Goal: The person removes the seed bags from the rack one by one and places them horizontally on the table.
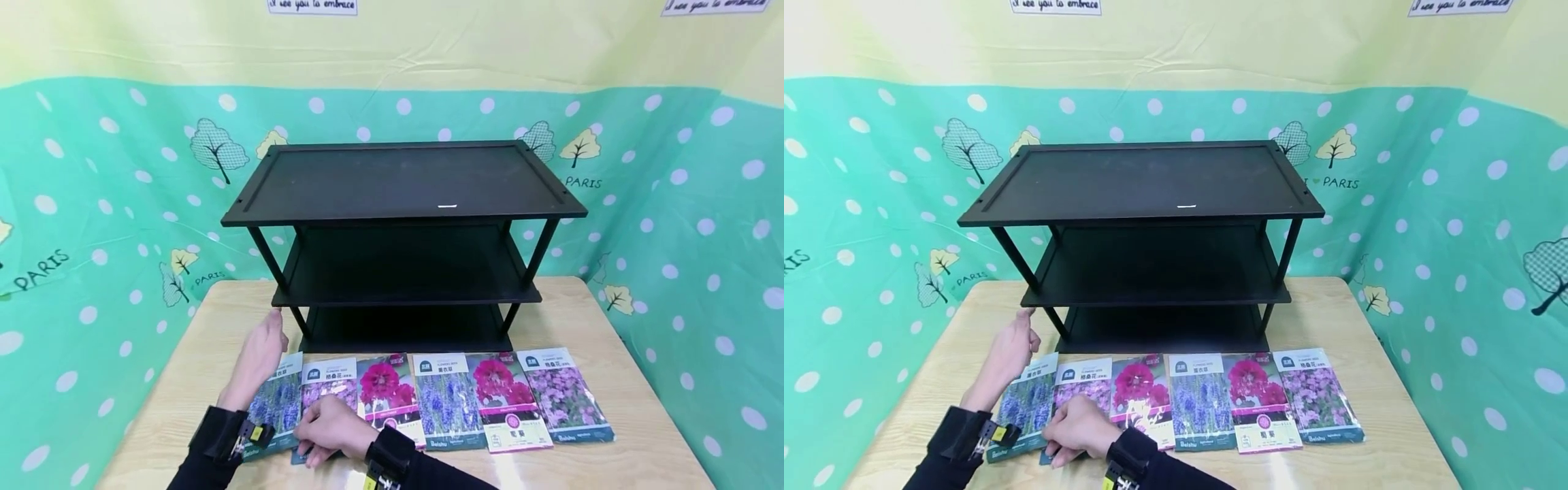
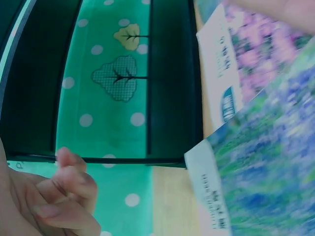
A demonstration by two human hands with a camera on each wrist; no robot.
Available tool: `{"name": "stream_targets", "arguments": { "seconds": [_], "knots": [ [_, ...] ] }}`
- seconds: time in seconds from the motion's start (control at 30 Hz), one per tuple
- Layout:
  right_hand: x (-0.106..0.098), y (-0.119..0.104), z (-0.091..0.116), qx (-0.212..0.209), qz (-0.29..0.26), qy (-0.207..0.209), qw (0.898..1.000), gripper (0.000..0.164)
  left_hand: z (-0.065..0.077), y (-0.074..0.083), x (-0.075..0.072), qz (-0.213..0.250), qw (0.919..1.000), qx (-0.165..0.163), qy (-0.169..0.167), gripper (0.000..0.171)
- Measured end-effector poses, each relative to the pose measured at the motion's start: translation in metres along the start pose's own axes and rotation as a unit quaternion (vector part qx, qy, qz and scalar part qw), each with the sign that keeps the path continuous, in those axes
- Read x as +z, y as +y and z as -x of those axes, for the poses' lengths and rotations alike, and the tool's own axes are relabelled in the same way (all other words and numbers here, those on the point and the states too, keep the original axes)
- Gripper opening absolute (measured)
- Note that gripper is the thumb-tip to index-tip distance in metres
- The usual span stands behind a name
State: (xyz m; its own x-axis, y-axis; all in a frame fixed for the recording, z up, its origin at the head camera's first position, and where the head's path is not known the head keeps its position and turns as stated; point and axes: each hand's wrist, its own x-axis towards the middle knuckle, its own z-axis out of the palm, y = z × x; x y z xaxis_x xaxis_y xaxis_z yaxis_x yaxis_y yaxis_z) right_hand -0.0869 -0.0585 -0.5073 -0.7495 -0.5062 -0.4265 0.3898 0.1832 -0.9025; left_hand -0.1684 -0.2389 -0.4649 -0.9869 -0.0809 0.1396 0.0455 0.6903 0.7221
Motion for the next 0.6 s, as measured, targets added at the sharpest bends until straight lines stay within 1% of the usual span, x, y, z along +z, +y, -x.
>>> {"name": "stream_targets", "arguments": {
  "seconds": [0.07,0.13,0.2,0.33,0.4,0.5,0.57,0.6],
  "knots": [
    [0.001,-0.001,-0.001,-0.002,0.013,0.001,1.000,0.012,0.006,-0.002,0.003,-0.009,0.9999,-0.011,0.004,0.061],
    [0.002,-0.001,-0.001,-0.002,0.026,-0.002,1.000,0.013,0.011,-0.003,0.005,-0.024,0.9996,-0.014,0.006,0.054],
    [0.002,0.000,0.000,-0.003,0.040,-0.006,0.999,0.013,0.016,-0.003,0.005,-0.035,0.9992,-0.017,0.002,0.054],
    [0.000,-0.002,0.003,-0.008,0.069,-0.019,0.997,0.011,0.025,-0.002,0.005,-0.056,0.9980,-0.026,-0.015,0.065],
    [-0.003,-0.004,0.006,-0.013,0.075,-0.024,0.997,0.010,0.029,-0.001,0.004,-0.062,0.9974,-0.030,-0.022,0.069],
    [-0.010,-0.009,0.010,-0.041,0.098,-0.024,0.994,0.007,0.032,0.001,0.004,-0.073,0.9963,-0.035,-0.027,0.072],
    [-0.020,-0.013,0.013,-0.072,0.130,-0.018,0.989,0.008,0.034,0.004,0.005,-0.081,0.9959,-0.031,-0.027,0.072],
    [-0.025,-0.014,0.016,-0.089,0.146,-0.013,0.985,0.012,0.036,0.005,0.006,-0.086,0.9955,-0.030,-0.027,0.073]
  ]
}}
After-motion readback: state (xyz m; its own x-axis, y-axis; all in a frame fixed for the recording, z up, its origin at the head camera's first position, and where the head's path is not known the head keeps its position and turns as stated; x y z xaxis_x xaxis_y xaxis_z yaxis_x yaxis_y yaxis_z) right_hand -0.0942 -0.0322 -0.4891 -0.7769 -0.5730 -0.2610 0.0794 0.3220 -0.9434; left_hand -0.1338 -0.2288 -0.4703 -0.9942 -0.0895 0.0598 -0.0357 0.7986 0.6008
